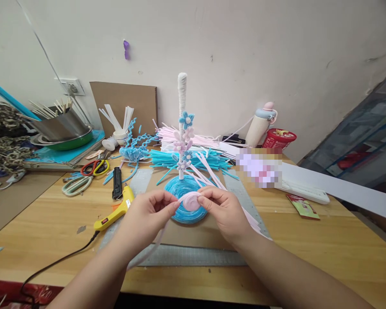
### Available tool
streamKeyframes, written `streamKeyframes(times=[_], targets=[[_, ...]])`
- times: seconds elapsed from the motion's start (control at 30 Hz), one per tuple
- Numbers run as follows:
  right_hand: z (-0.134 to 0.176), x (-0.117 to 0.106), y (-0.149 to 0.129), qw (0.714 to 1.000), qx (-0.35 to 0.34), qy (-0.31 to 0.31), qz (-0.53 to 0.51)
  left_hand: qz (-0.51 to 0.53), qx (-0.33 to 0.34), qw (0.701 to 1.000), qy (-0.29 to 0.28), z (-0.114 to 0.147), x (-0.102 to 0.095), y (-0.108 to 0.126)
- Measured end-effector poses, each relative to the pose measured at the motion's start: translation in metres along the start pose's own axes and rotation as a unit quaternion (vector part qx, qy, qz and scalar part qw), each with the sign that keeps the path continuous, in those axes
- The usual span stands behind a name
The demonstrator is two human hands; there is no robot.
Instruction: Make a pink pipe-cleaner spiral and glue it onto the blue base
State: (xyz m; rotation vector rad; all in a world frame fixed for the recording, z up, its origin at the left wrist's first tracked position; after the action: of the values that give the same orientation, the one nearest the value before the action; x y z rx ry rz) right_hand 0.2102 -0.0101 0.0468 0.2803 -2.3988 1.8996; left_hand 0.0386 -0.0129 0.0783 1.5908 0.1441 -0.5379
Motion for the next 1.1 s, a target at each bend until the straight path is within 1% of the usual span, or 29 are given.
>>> streamKeyframes(times=[0.17,0.23,0.3,0.47,0.57,0.67,0.77,0.87,1.0,1.03,1.1], targets=[[0.0,-0.005,-0.002,0.999,-0.025,0.027,-0.004,0.082,-0.05,0.995,-0.029,0.0,0.017,-0.005],[0.0,-0.006,0.0,0.999,-0.023,0.041,-0.017,0.12,-0.057,0.991,-0.032,-0.002,0.025,-0.008],[0.0,-0.007,0.004,0.998,-0.012,0.051,-0.042,0.158,-0.052,0.986,-0.017,-0.004,0.03,-0.012],[0.0,-0.007,0.018,0.989,0.03,0.069,-0.13,0.24,-0.042,0.969,0.041,-0.007,0.04,-0.019],[-0.001,-0.008,0.022,0.985,0.047,0.074,-0.148,0.266,-0.041,0.962,0.047,-0.007,0.046,-0.017],[-0.002,-0.007,0.017,0.99,0.037,0.048,-0.128,0.273,-0.024,0.961,0.046,-0.007,0.044,-0.01],[-0.002,-0.007,0.007,0.998,-0.007,0.022,-0.059,0.238,-0.023,0.97,0.041,-0.006,0.036,-0.004],[-0.001,-0.006,-0.002,0.999,-0.05,0.013,-0.015,0.205,-0.025,0.978,0.016,-0.007,0.028,-0.002],[0.0,-0.002,-0.003,0.999,-0.049,0.011,-0.007,0.215,-0.026,0.976,-0.013,-0.007,0.028,-0.007],[0.001,-0.001,-0.002,0.999,-0.045,0.008,-0.005,0.214,-0.026,0.976,-0.008,-0.007,0.029,-0.009],[0.002,0.001,-0.002,0.999,-0.041,0.002,0.006,0.199,-0.022,0.979,0.028,-0.006,0.029,-0.012]])
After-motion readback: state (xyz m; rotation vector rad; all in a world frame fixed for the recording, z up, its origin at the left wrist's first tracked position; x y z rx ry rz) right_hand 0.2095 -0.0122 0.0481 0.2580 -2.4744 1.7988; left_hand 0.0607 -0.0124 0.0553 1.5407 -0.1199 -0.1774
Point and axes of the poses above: each hand's wrist, its own z-axis away from the middle knuckle, its own x-axis out of the palm, y = z × x, the point moved 5 cm from there along -z, towards the middle knuckle, and after that the axes turned 5 degrees about -z, right-handed, at the moved point
